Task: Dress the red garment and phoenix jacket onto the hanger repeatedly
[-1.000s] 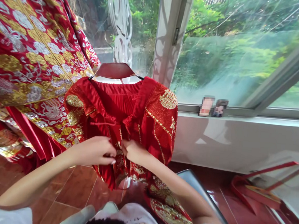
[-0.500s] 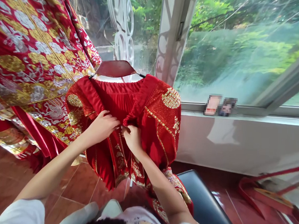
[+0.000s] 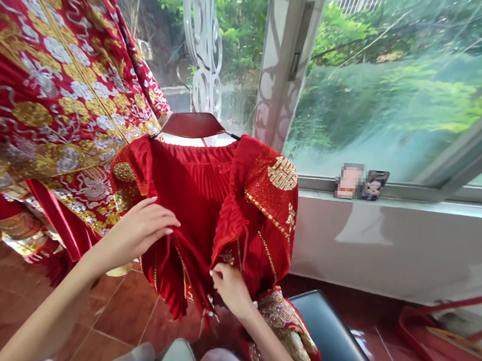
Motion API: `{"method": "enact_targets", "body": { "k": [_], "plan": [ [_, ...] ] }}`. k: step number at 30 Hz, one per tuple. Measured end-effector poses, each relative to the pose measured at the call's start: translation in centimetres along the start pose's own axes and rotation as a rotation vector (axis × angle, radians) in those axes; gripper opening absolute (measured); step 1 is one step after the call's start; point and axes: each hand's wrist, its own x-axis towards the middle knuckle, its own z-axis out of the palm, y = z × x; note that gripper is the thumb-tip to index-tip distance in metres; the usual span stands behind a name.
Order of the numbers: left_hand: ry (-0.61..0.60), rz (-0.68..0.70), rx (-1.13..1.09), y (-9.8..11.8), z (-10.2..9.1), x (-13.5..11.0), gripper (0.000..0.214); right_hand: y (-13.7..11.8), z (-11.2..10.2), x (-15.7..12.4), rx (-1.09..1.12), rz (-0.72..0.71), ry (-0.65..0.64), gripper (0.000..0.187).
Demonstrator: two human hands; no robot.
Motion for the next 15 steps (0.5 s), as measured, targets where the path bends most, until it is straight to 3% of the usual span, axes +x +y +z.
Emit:
{"method": "enact_targets", "body": {
  "k": [1,2,4,6,7,10,13,15],
  "plan": [
    [0.086,-0.054,-0.026,0.0,-0.5,0.1,0.023,-1.4,-1.8,-0.6,-0.069,-0.035,0.069,0.026],
    [0.205,-0.151,-0.035,0.0,-0.9,0.5,0.026,-3.3,-3.8,-1.0,-0.132,-0.082,0.225,0.025],
    [0.441,-0.448,0.001,-0.1,-1.2,1.8,0.038,-7.7,-7.3,-1.1,-0.155,-0.215,0.65,0.025],
    [0.534,-0.753,0.059,-0.5,-0.6,3.8,0.048,-12.0,-9.6,0.0,-0.17,-0.341,0.994,0.027],
    [0.522,-0.867,0.08,-0.8,-0.1,4.8,0.052,-13.7,-10.1,1.0,-0.195,-0.368,1.066,0.03],
    [0.44,-1.019,0.088,-2.2,1.6,6.6,0.047,-16.2,-10.4,4.3,-0.331,-0.286,1.043,0.051],
    [0.454,-0.952,-0.072,-4.3,1.8,5.6,0.029,-15.4,-11.0,6.1,-0.343,-0.172,0.987,0.039],
    [0.474,-0.881,-0.349,-5.7,0.7,4.0,0.021,-14.3,-12.6,6.1,-0.262,-0.185,0.925,0.03]
  ]
}}
